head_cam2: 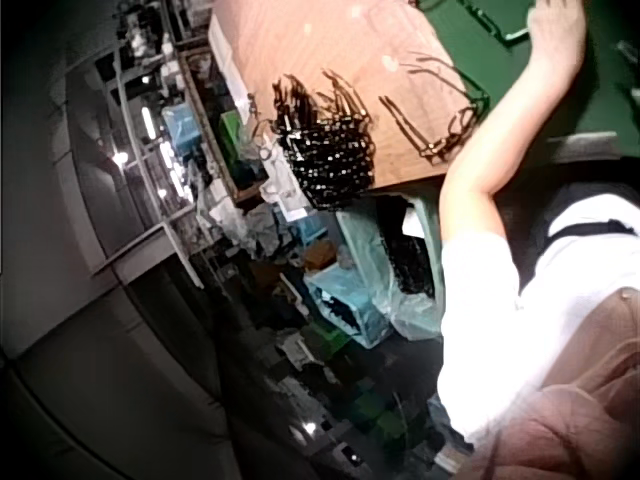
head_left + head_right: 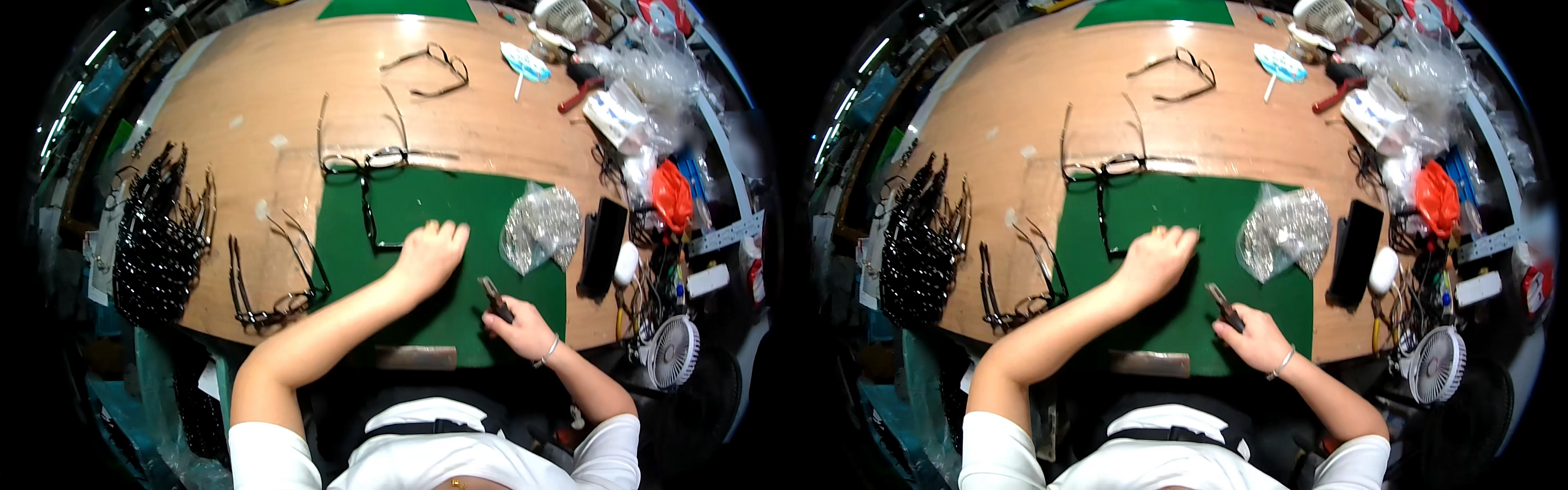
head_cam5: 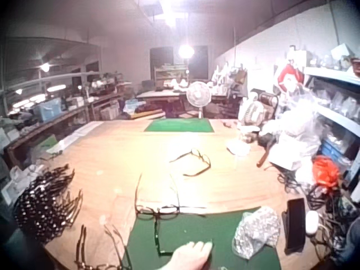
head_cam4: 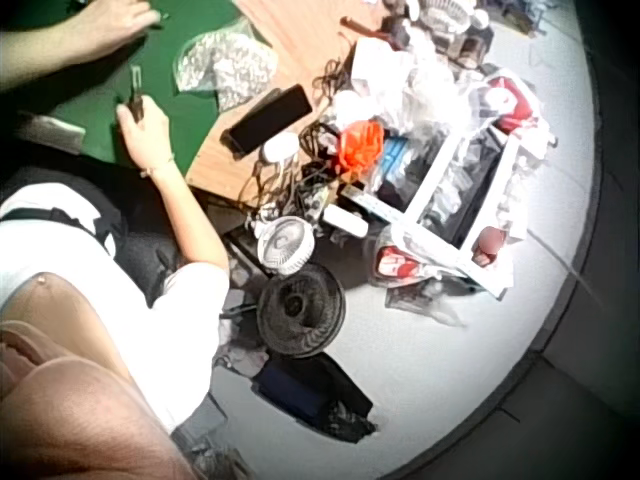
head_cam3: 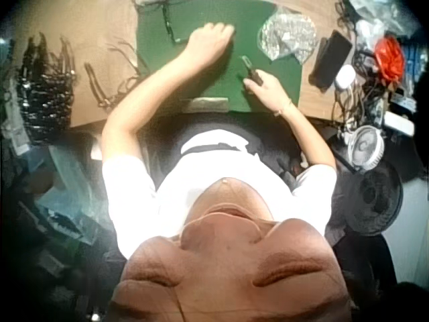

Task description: The person uses pliers to repeatedly press and adjust the temple arms of multiple black eyeglass frames on a green mat. They handle each frame one at a time, applying pressure near the hinge area, then set the frames aside and pick up the next one.

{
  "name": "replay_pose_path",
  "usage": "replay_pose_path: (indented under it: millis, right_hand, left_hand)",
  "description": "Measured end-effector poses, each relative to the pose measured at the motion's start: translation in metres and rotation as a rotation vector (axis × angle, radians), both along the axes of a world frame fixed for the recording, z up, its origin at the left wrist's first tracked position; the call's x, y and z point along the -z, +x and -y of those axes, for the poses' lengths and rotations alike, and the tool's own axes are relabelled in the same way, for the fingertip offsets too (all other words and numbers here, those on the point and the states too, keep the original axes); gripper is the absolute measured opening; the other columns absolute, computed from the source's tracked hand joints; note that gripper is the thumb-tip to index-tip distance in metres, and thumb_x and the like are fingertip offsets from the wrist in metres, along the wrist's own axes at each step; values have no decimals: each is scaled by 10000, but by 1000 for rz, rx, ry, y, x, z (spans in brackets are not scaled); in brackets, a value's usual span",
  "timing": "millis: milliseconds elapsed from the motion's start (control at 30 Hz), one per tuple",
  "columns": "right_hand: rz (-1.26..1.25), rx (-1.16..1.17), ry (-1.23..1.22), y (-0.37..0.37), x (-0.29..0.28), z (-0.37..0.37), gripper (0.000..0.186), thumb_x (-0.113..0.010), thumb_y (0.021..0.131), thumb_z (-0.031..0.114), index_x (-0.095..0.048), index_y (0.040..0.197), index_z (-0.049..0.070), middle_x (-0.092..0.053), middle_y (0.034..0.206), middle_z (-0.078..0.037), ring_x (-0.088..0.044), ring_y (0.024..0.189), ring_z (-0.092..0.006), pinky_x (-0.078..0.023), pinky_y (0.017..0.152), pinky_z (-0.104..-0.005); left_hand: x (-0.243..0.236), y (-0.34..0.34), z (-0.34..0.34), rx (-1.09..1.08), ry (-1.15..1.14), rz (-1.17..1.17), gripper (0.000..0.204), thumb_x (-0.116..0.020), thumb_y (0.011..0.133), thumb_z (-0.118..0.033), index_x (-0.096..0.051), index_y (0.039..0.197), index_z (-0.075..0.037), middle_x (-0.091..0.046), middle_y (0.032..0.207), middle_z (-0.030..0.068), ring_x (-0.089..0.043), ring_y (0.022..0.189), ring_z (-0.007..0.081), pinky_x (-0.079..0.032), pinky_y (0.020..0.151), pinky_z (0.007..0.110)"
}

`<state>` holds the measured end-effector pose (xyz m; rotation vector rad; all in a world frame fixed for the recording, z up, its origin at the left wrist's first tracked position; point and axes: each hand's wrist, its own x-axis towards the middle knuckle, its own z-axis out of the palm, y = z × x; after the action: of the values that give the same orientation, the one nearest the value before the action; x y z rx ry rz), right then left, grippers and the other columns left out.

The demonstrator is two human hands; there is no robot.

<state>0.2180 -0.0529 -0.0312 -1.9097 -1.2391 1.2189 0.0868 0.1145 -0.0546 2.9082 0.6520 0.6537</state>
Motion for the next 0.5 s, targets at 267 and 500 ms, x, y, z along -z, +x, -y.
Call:
replay_pose_path:
  millis: [267,500]
  right_hand:
    - [54,-72,81,-5,-24,28,211,-579,771,197,-518,798,-3,-525,686,-139,-519,618,-269,-413,584,-332]
    - [170,-116,221,-3,-19,45,133,-593,723,101,-527,799,14,-539,737,-140,-549,680,-298,-439,613,-348]
  left_hand:
    - [-31,-58,-130,-81,490,-246,277,-534,725,-78,-545,995,-137,-542,1094,40,-487,1050,234,-406,864,321]
    - [-76,-48,-87,-80,-103,222,86,-513,749,-68,-564,808,-33,-613,935,112,-576,907,282,-456,760,333]
